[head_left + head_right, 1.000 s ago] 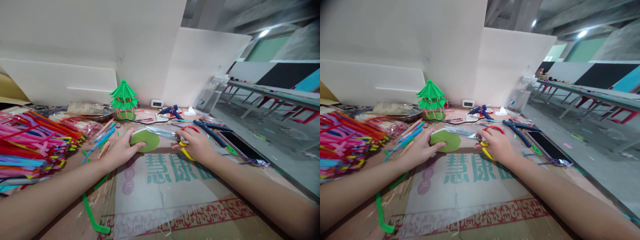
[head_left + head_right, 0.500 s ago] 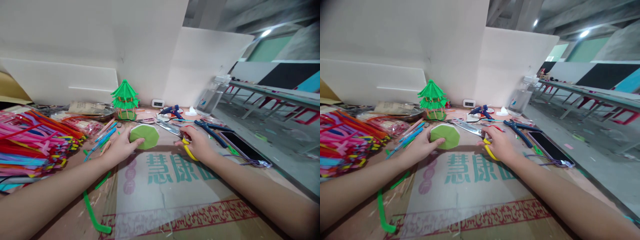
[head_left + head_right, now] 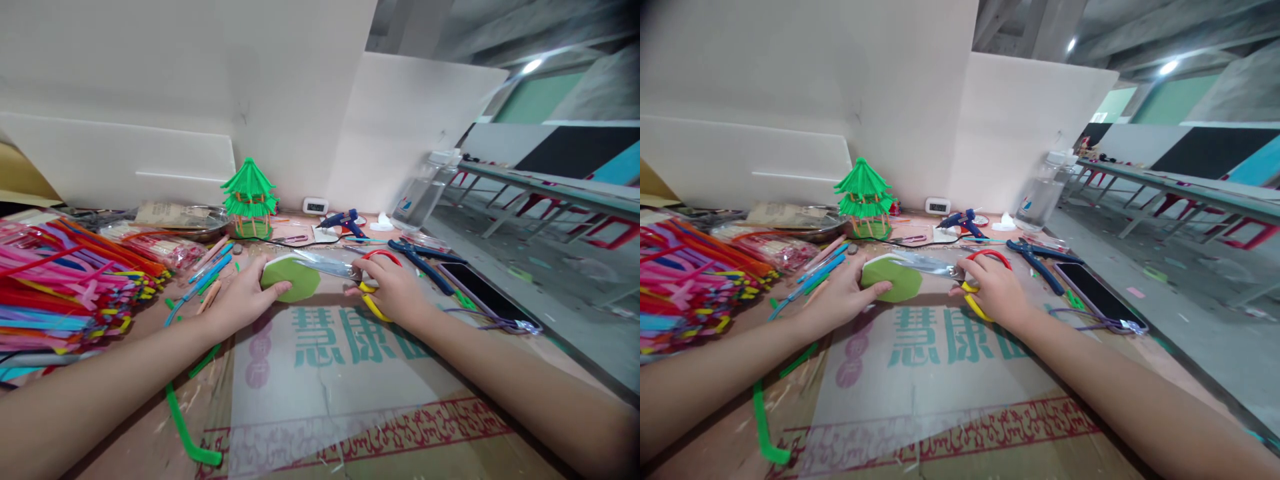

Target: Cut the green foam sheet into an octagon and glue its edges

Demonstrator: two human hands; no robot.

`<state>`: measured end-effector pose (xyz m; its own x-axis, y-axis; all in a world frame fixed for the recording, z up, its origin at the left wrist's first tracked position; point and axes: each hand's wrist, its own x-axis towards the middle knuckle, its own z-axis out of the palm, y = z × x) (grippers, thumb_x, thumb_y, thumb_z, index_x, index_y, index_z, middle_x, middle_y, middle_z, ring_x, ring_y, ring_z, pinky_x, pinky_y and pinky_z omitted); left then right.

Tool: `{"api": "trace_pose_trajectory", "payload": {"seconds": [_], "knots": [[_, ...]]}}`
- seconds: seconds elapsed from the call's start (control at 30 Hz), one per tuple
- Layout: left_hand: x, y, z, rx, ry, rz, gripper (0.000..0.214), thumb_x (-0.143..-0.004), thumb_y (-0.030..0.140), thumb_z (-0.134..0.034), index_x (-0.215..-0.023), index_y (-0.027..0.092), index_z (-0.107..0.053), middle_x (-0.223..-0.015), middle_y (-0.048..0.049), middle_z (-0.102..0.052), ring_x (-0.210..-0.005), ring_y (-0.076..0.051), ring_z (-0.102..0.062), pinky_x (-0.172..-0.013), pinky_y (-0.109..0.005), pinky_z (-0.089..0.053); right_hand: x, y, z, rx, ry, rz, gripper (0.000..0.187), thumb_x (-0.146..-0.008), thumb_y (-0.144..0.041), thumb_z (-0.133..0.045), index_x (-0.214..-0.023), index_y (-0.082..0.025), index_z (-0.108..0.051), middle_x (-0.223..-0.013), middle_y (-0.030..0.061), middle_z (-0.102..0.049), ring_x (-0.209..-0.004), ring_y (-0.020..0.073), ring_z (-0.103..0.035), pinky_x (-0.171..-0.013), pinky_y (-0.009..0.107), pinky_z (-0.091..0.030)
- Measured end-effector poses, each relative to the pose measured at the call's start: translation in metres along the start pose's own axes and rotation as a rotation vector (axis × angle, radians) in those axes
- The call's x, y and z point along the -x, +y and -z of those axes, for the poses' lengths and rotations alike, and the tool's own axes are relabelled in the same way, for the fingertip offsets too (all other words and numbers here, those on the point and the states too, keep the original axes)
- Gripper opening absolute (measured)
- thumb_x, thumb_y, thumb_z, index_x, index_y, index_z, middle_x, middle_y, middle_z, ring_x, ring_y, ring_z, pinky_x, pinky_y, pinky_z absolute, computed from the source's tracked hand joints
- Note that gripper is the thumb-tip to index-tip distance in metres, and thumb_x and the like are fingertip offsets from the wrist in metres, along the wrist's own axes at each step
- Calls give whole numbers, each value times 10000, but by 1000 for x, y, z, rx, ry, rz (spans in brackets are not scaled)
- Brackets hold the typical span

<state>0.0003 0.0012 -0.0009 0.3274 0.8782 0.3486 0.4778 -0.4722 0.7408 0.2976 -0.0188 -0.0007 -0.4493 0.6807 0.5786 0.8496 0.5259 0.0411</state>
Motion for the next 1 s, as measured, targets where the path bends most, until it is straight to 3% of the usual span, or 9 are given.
{"api": "trace_pose_trajectory", "payload": {"seconds": [0.47, 1.0], "knots": [[3, 9, 2, -89, 8, -35, 172, -849, 286, -615, -947, 194, -509, -860, -7, -640, -806, -185, -601, -689, -281, -456, -1, 2, 0, 142, 70, 110, 363, -893, -500, -619, -1022, -162, -644, -871, 78, -647, -736, 198, -577, -647, 290, -414], [0, 4, 3, -76, -37, 2, 196, -862, 323, -611, -975, 186, -529, -877, -13, -667, -830, -195, -626, -691, -284, -470, 1, 3, -1, 129, 67, 90, 400, -870, -525, -640, -1047, -166, -653, -874, 65, -663, -748, 197, -606, -657, 289, -426]]}}
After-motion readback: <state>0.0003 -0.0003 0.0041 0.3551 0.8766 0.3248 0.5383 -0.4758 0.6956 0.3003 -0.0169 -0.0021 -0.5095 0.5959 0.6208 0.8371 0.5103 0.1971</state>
